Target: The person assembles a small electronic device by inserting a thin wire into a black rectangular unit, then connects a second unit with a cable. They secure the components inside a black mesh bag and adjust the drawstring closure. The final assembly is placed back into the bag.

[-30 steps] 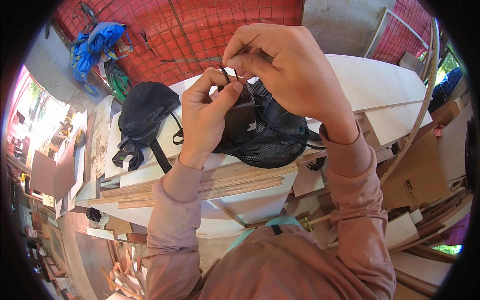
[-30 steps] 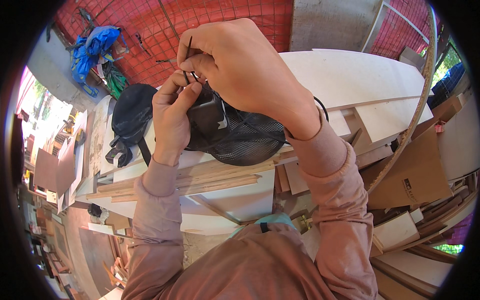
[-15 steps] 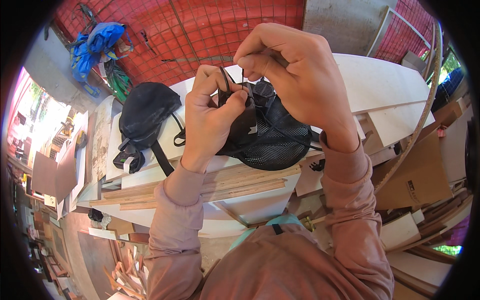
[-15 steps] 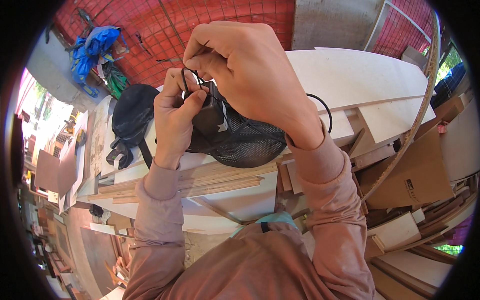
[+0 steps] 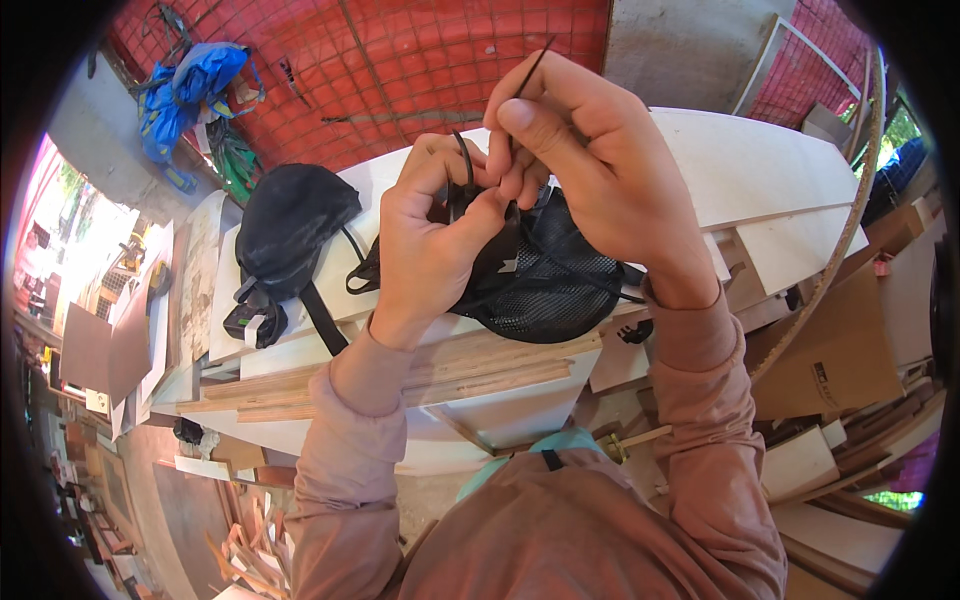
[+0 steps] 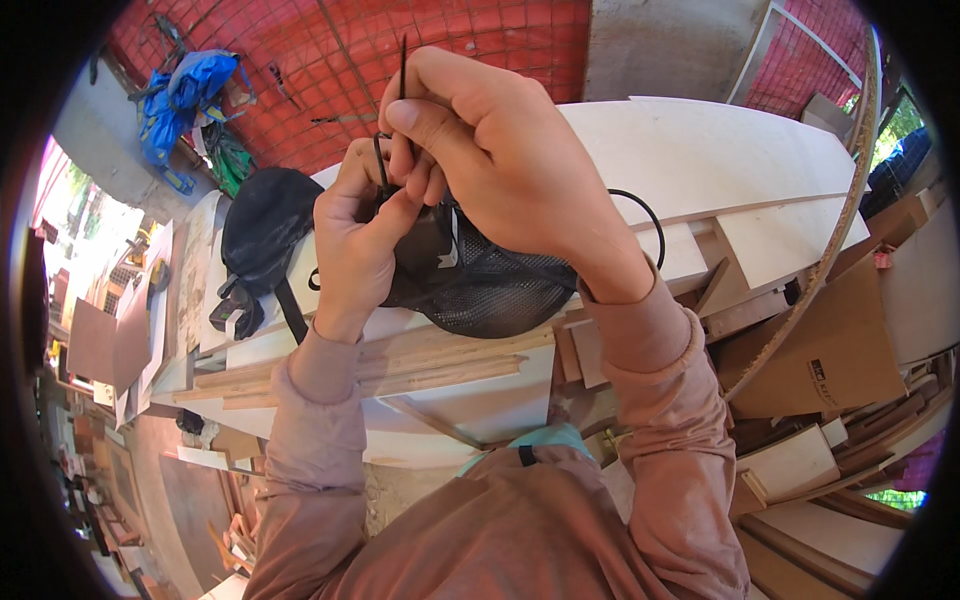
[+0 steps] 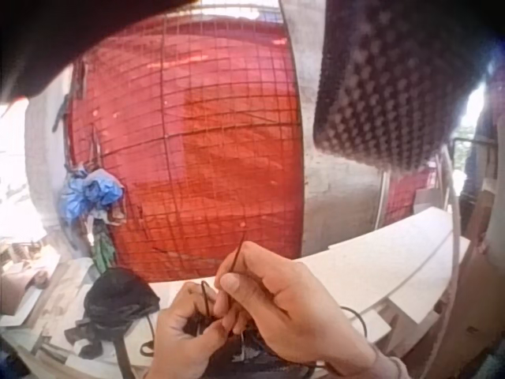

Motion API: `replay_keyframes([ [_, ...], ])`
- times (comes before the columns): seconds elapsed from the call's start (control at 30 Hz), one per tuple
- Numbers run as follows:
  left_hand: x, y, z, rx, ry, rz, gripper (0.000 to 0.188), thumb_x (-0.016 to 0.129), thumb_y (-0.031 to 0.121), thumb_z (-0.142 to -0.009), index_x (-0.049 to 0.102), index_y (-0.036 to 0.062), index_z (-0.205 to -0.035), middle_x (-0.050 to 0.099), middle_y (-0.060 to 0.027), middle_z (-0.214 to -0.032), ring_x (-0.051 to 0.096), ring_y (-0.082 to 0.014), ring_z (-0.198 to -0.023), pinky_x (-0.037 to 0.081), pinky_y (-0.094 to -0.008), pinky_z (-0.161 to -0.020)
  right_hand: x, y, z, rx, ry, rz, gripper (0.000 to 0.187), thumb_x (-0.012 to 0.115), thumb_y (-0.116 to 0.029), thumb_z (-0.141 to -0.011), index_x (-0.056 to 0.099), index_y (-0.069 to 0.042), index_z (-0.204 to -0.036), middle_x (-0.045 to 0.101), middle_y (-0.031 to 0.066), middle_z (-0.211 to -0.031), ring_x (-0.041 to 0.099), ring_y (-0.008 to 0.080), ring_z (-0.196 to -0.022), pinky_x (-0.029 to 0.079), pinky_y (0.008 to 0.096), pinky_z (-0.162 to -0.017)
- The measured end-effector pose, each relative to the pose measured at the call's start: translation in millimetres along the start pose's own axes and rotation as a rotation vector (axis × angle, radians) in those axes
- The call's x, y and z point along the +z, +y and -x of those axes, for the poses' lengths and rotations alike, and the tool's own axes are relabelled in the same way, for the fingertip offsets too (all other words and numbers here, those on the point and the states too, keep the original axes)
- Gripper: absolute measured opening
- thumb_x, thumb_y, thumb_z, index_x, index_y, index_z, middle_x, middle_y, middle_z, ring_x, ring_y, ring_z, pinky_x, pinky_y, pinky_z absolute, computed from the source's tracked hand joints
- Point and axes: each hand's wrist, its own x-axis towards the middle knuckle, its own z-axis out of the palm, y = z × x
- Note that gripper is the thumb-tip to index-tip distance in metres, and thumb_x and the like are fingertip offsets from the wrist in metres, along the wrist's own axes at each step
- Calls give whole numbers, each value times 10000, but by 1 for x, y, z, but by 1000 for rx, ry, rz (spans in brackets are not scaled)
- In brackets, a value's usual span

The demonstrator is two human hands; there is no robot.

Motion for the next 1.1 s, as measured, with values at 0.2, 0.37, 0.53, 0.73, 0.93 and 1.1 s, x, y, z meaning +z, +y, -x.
replay_keyframes([
  [0.2, 1, 0, -2, -76, 28, 99, 196, 711, -23, -887, 523, 27, -867, 505, -33, -1073, 545, -117, -1025, 486, -289, -917, 6, -3, -10, -35, 27, 96, 169, 605, -79, -1085, 634, -3, -936, 678, 36, -750, 643, 86, -655, 516, 261, -597],
  [0.37, 1, 0, -2, -85, 5, 155, 216, 701, -41, -889, 504, 34, -845, 462, -17, -1055, 547, -99, -982, 495, -271, -863, 5, -4, -8, -20, -5, 108, 194, 573, -148, -1140, 667, -22, -1027, 659, -6, -824, 589, 53, -692, 490, 217, -618],
  [0.53, 4, 6, -4, -98, -12, 122, 251, 697, -49, -888, 470, 38, -826, 439, -13, -1035, 556, -91, -942, 506, -267, -818, 7, -1, -5, -51, 79, 13, 183, 607, -72, -1092, 630, 1, -926, 666, 20, -745, 616, 64, -662, 505, 250, -593],
  [0.73, 5, 3, -3, -64, -11, 123, 238, 698, -44, -899, 480, 29, -840, 478, -20, -1037, 567, -92, -925, 511, -271, -822, 3, 2, -5, -77, 18, 50, 204, 563, -143, -1140, 633, -14, -997, 667, 18, -822, 598, 62, -688, 500, 232, -615],
  [0.93, -2, -8, -3, -40, 3, 60, 138, 740, -7, -926, 603, 5, -916, 584, -34, -1113, 590, -86, -957, 497, -250, -828, -6, 1, -1, 83, -47, -136, 161, 558, -142, -1137, 588, -33, -1022, 689, 29, -875, 631, 72, -710, 517, 246, -633],
  [1.1, 0, 3, 0, -82, -10, 4, 121, 742, 10, -958, 679, -7, -1060, 658, -45, -1145, 610, -75, -973, 501, -245, -839, -20, 13, 7, -2, -132, 136, 114, 649, -113, -1063, 632, -17, -1005, 705, 87, -849, 690, 194, -719, 547, 326, -649],
])
